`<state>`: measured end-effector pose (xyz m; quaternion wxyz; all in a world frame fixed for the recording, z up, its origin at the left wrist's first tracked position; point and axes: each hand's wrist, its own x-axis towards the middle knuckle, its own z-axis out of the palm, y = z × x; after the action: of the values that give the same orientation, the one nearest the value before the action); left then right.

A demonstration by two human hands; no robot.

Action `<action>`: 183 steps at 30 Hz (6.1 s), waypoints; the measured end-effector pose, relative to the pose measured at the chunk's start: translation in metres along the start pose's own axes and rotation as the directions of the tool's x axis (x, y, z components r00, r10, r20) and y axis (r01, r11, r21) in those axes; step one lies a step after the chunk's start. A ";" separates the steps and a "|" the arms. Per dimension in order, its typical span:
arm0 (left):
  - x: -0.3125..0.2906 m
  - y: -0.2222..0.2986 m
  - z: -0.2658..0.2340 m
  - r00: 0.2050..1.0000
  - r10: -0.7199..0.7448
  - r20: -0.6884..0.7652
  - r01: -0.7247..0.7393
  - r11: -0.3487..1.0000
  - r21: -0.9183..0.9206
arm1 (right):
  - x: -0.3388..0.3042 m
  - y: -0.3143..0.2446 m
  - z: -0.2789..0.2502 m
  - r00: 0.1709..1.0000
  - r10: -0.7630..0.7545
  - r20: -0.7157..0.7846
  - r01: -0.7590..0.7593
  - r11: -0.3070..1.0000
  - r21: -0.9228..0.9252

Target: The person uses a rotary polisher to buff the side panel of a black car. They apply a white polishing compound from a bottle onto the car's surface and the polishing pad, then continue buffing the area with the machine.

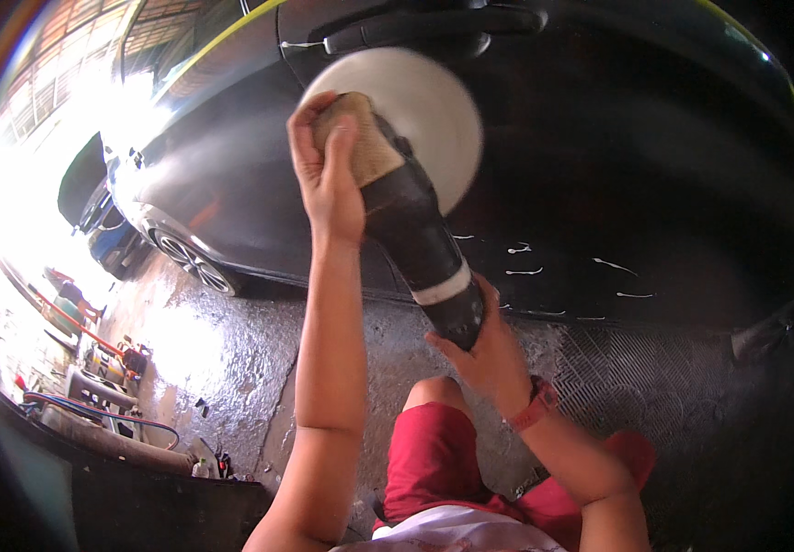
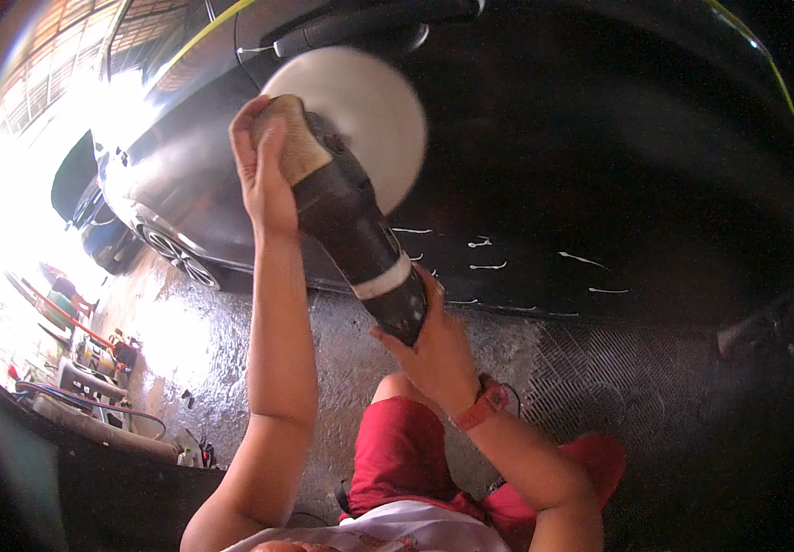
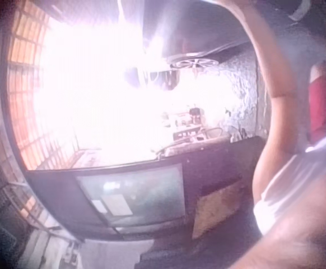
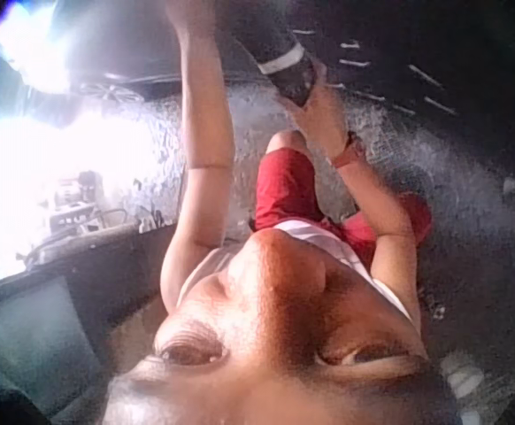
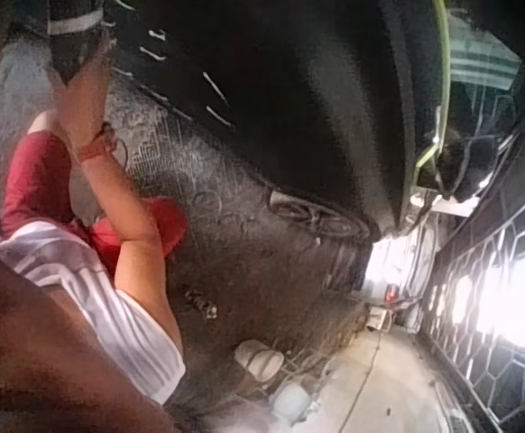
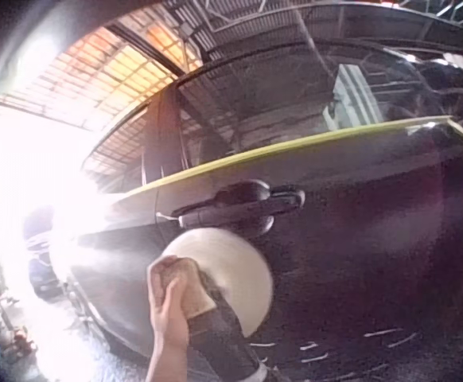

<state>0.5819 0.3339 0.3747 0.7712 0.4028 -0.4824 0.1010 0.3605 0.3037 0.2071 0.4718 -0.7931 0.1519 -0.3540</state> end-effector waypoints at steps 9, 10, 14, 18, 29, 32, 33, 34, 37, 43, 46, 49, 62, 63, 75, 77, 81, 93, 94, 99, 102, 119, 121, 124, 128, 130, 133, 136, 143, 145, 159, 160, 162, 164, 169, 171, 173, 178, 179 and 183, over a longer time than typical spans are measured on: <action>-0.052 0.001 0.095 0.901 0.000 0.435 0.012 1.000 -0.026 | -0.061 0.041 0.018 0.958 0.188 -0.218 -0.111 0.939 0.324; -0.051 0.003 0.093 0.907 -0.026 0.421 0.055 0.997 -0.058 | -0.060 0.042 0.021 0.961 0.157 -0.229 -0.083 0.950 0.302; -0.037 0.002 0.057 0.966 -0.027 0.259 0.055 0.993 -0.101 | -0.039 0.032 0.015 0.982 0.151 -0.115 -0.126 0.972 0.197; 0.003 0.009 -0.002 0.999 0.042 0.022 -0.043 0.998 0.038 | 0.006 0.008 0.020 0.996 -0.081 -0.043 0.083 0.995 0.052; 0.051 0.010 -0.070 0.949 0.013 -0.316 -0.023 0.999 -0.029 | 0.110 -0.020 0.012 0.964 -0.160 0.213 0.200 0.963 -0.181; 0.036 0.020 -0.081 0.947 -0.120 -0.300 0.116 0.993 -0.029 | 0.084 -0.035 0.023 0.969 -0.008 0.247 0.062 0.975 -0.215; 0.029 0.017 -0.088 0.948 -0.101 -0.303 0.108 0.994 0.007 | 0.073 -0.035 0.027 0.968 0.012 0.251 0.039 0.979 -0.198; 0.023 0.007 -0.090 0.949 -0.085 -0.303 0.099 0.995 0.031 | 0.064 -0.029 0.026 0.969 0.034 0.247 0.015 0.982 -0.191; -0.012 -0.006 -0.080 0.944 -0.069 -0.323 0.097 0.993 0.071 | 0.039 -0.003 0.019 0.977 0.030 0.212 0.006 0.986 -0.166; -0.075 -0.024 -0.035 0.977 -0.008 -0.213 0.042 0.987 0.157 | -0.020 0.051 0.001 0.994 0.039 0.098 -0.025 0.990 -0.140; -0.092 -0.012 0.022 0.998 -0.045 0.035 0.044 0.999 0.025 | -0.048 0.073 0.004 0.997 0.052 -0.056 -0.053 0.998 -0.025; -0.104 -0.008 0.097 0.920 -0.176 0.351 0.223 0.970 -0.099 | -0.078 0.101 0.010 0.970 0.136 -0.201 -0.111 0.985 0.132; -0.073 -0.010 0.139 0.841 0.079 0.535 -0.079 0.997 -0.023 | -0.068 0.079 0.026 0.914 0.355 -0.196 -0.224 0.846 0.484; -0.066 -0.006 0.119 0.886 -0.051 0.461 0.097 0.992 -0.076 | -0.060 0.072 0.030 0.947 0.260 -0.191 -0.167 0.902 0.398; -0.002 -0.011 -0.072 0.957 -0.151 -0.249 0.123 0.985 -0.123 | 0.029 0.014 0.029 0.978 -0.089 0.190 0.099 0.994 -0.042; -0.012 -0.014 -0.062 0.957 -0.156 -0.245 0.132 0.985 -0.110 | 0.026 0.020 0.017 0.980 -0.095 0.176 0.107 0.992 -0.062; -0.038 -0.016 0.001 0.994 0.088 -0.063 -0.070 0.967 0.244 | -0.013 0.043 -0.010 0.995 -0.077 0.064 0.080 0.996 -0.037; -0.114 0.008 0.285 0.834 0.156 0.530 -0.177 0.984 -0.011 | -0.114 0.129 -0.117 0.906 0.273 -0.324 -0.118 0.897 0.426; -0.122 0.010 0.307 0.828 0.181 0.530 -0.202 0.979 -0.020 | -0.116 0.129 -0.125 0.883 0.311 -0.352 -0.080 0.838 0.540; -0.162 0.014 0.405 0.799 0.258 0.543 -0.251 0.964 -0.088 | -0.119 0.150 -0.184 0.764 0.376 -0.524 -0.153 0.895 0.420; -0.180 0.012 0.460 0.784 0.299 0.544 -0.297 0.950 -0.094 | -0.125 0.164 -0.223 0.718 0.423 -0.554 -0.166 0.876 0.453; -0.175 0.028 0.576 0.740 0.369 0.563 -0.455 0.891 0.014 | -0.091 0.127 -0.297 0.628 0.286 -0.724 0.154 0.866 0.476; -0.166 0.030 0.555 0.764 0.370 0.528 -0.438 0.899 0.005 | -0.093 0.123 -0.292 0.630 0.304 -0.714 0.082 0.889 0.451; -0.154 0.034 0.523 0.804 0.376 0.461 -0.415 0.910 -0.017 | -0.095 0.134 -0.284 0.696 0.344 -0.630 -0.037 0.894 0.447; -0.133 0.033 0.465 0.837 0.385 0.389 -0.418 0.909 0.000 | -0.086 0.119 -0.258 0.746 0.389 -0.541 -0.161 0.893 0.421; -0.125 0.038 0.439 0.851 0.372 0.370 -0.419 0.906 0.053 | -0.084 0.129 -0.250 0.762 0.356 -0.541 -0.206 0.925 0.319; -0.109 0.036 0.398 0.851 0.372 0.370 -0.441 0.889 0.122 | -0.079 0.130 -0.233 0.808 0.294 -0.510 -0.192 0.951 0.244; -0.098 0.031 0.354 0.867 0.352 0.352 -0.427 0.889 0.163 | -0.069 0.110 -0.215 0.852 0.123 -0.509 -0.102 0.992 0.068; -0.078 0.027 0.269 0.960 0.228 0.164 -0.235 0.972 0.025 | -0.050 0.086 -0.203 0.928 -0.030 -0.373 -0.031 0.987 -0.156; -0.077 0.027 0.245 0.986 0.165 0.028 -0.164 0.986 -0.026 | -0.048 0.064 -0.207 0.951 -0.032 -0.308 -0.045 0.970 -0.237; -0.106 0.022 0.223 0.903 -0.072 -0.423 0.016 0.991 -0.135 | -0.060 -0.043 -0.288 0.993 -0.007 -0.115 -0.077 0.696 -0.714; -0.098 0.020 0.233 0.919 -0.016 -0.395 -0.043 0.989 -0.140 | -0.059 -0.041 -0.290 0.985 -0.062 -0.159 -0.067 0.719 -0.692; -0.081 0.012 0.249 0.941 0.063 -0.331 -0.122 0.979 -0.161 | -0.054 -0.031 -0.291 0.962 -0.120 -0.247 -0.081 0.735 -0.673; -0.082 0.020 0.252 0.953 0.052 -0.299 -0.105 0.981 -0.162 | -0.051 -0.018 -0.288 0.936 -0.129 -0.329 -0.132 0.736 -0.664; -0.112 0.021 0.228 0.939 -0.007 -0.345 -0.025 0.996 -0.087 | -0.056 -0.013 -0.288 0.984 -0.040 -0.173 -0.082 0.760 -0.645; -0.096 0.025 0.229 0.951 0.015 -0.310 -0.050 0.993 -0.103 | -0.055 -0.012 -0.279 0.973 -0.095 -0.210 -0.070 0.745 -0.663; -0.074 0.016 0.226 0.959 0.052 -0.280 -0.091 0.988 -0.129 | -0.045 -0.011 -0.264 0.951 -0.131 -0.281 -0.083 0.765 -0.638; -0.099 0.011 0.203 0.918 0.065 -0.392 -0.085 0.996 -0.034 | -0.044 -0.010 -0.255 0.983 -0.013 -0.183 -0.115 0.734 -0.669; -0.101 0.002 0.190 0.917 0.057 -0.394 -0.079 0.996 -0.038 | -0.041 -0.015 -0.252 0.989 0.044 -0.139 -0.127 0.727 -0.674; -0.081 0.017 0.181 0.946 0.036 -0.323 -0.051 0.998 -0.038 | -0.032 -0.003 -0.219 0.979 -0.041 -0.201 -0.092 0.788 -0.608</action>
<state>0.4109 0.2344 0.3545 0.8462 0.3523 -0.3612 0.1712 0.1831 0.1832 0.2628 0.1750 -0.8607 0.3168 -0.3580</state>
